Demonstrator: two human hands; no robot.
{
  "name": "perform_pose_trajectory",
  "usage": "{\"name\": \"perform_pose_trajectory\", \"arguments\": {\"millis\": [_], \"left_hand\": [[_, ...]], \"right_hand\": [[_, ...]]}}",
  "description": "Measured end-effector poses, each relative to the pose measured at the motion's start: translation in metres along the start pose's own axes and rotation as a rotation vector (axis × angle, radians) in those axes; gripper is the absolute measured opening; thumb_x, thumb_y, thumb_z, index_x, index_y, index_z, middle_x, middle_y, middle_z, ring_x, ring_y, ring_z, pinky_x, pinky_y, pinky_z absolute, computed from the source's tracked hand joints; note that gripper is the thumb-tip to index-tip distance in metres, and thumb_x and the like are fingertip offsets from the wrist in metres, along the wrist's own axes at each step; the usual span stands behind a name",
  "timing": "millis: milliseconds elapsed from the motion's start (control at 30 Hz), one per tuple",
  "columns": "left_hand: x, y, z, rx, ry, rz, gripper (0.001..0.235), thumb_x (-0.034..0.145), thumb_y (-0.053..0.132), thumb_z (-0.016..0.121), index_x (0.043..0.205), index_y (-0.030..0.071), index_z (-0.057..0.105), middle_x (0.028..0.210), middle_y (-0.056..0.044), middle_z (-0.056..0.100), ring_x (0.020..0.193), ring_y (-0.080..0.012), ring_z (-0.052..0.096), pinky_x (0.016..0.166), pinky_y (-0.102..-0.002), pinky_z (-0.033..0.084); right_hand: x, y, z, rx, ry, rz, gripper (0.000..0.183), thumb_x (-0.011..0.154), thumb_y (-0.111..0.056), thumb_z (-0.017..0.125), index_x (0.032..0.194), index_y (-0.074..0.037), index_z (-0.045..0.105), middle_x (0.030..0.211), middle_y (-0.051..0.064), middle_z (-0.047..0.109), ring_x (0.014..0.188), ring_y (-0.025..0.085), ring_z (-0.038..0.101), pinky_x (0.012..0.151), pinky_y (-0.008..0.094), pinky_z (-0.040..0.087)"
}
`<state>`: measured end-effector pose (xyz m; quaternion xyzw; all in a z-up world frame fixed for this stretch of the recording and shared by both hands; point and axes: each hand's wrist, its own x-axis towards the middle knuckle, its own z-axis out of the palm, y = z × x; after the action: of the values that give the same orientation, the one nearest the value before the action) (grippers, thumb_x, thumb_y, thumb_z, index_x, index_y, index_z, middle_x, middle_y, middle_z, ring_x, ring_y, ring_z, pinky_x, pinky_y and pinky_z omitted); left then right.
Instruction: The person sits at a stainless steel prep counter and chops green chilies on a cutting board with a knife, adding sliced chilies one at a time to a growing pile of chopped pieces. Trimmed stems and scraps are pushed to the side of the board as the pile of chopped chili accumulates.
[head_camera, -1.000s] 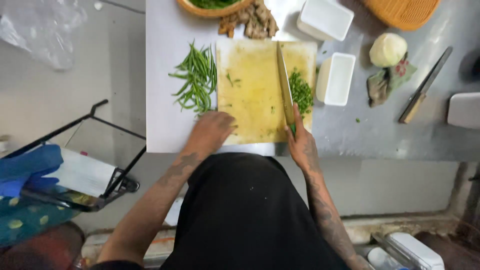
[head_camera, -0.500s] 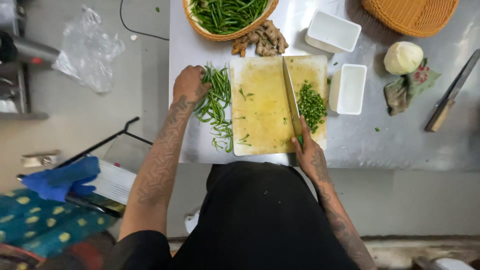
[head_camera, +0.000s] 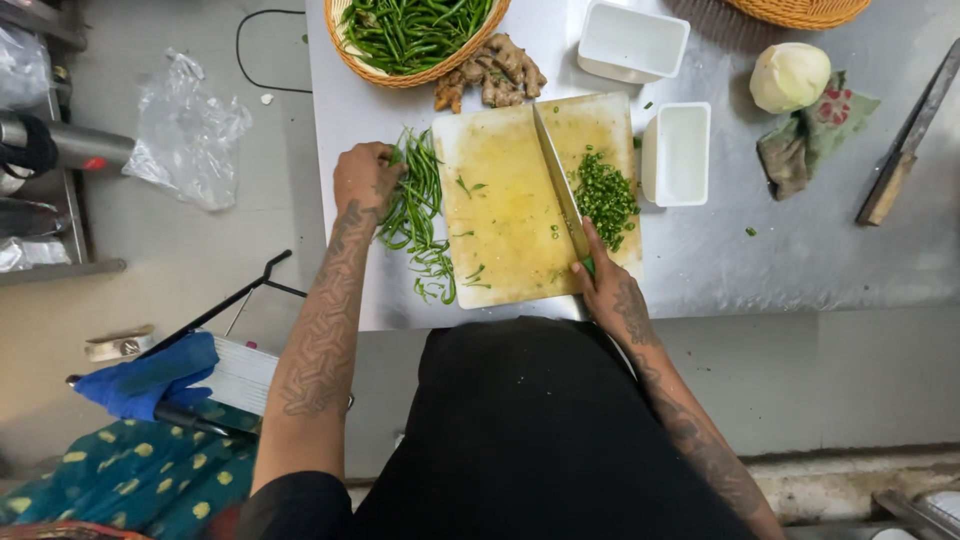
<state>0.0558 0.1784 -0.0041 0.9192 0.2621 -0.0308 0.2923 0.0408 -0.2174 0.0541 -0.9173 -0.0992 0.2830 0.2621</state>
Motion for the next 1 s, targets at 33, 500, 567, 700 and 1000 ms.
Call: {"name": "perform_pose_trajectory", "arguments": {"millis": [33,500,567,700,1000], "left_hand": [[-0.003,-0.001,-0.006,0.001,0.002,-0.003,0.024,0.082,0.024,0.083,0.103,0.014,0.079,0.093,-0.011,0.076,0.084,-0.0313,0.072,0.079,-0.043,0.057],[-0.118,0.097,0.117,-1.306,-0.300,-0.098,0.019,0.093,0.004,0.077,0.108,-0.001,0.068,0.099,-0.011,0.075,0.087,-0.0157,0.074,0.078,-0.027,0.063],[-0.124,0.100,0.141,-1.338,-0.253,-0.092,0.019,0.093,0.002,0.078,0.107,-0.003,0.067,0.100,-0.012,0.075,0.087,-0.0157,0.073,0.078,-0.027,0.062],[-0.131,0.111,0.122,-1.235,-0.132,0.024,0.027,0.091,0.005,0.079,0.111,-0.004,0.065,0.106,-0.012,0.074,0.093,-0.0130,0.073,0.081,-0.026,0.062],[-0.135,0.083,0.048,-0.067,0.093,0.580,0.037,0.093,0.025,0.081,0.126,0.013,0.069,0.134,-0.005,0.061,0.120,-0.0308,0.064,0.099,-0.041,0.056]], "right_hand": [[0.001,0.000,-0.001,0.000,-0.002,-0.003,0.071,0.104,-0.033,0.052,0.165,-0.032,0.015,0.115,0.029,0.070,0.105,0.047,0.069,0.090,0.057,0.054],[-0.013,0.011,-0.017,0.037,-0.015,-0.103,0.072,0.101,-0.026,0.056,0.163,-0.026,0.018,0.137,0.026,0.061,0.110,0.048,0.066,0.093,0.056,0.053],[-0.017,0.014,-0.015,0.032,-0.023,-0.063,0.072,0.101,-0.027,0.056,0.162,-0.027,0.018,0.138,0.025,0.062,0.110,0.048,0.066,0.093,0.056,0.053],[-0.023,0.019,-0.001,0.041,0.003,-0.083,0.069,0.102,-0.027,0.057,0.160,-0.025,0.021,0.135,0.026,0.064,0.108,0.048,0.066,0.091,0.057,0.053],[-0.026,0.000,-0.007,0.024,-0.048,0.074,0.069,0.102,-0.033,0.054,0.162,-0.029,0.021,0.111,0.025,0.072,0.101,0.047,0.070,0.089,0.056,0.054]]}}
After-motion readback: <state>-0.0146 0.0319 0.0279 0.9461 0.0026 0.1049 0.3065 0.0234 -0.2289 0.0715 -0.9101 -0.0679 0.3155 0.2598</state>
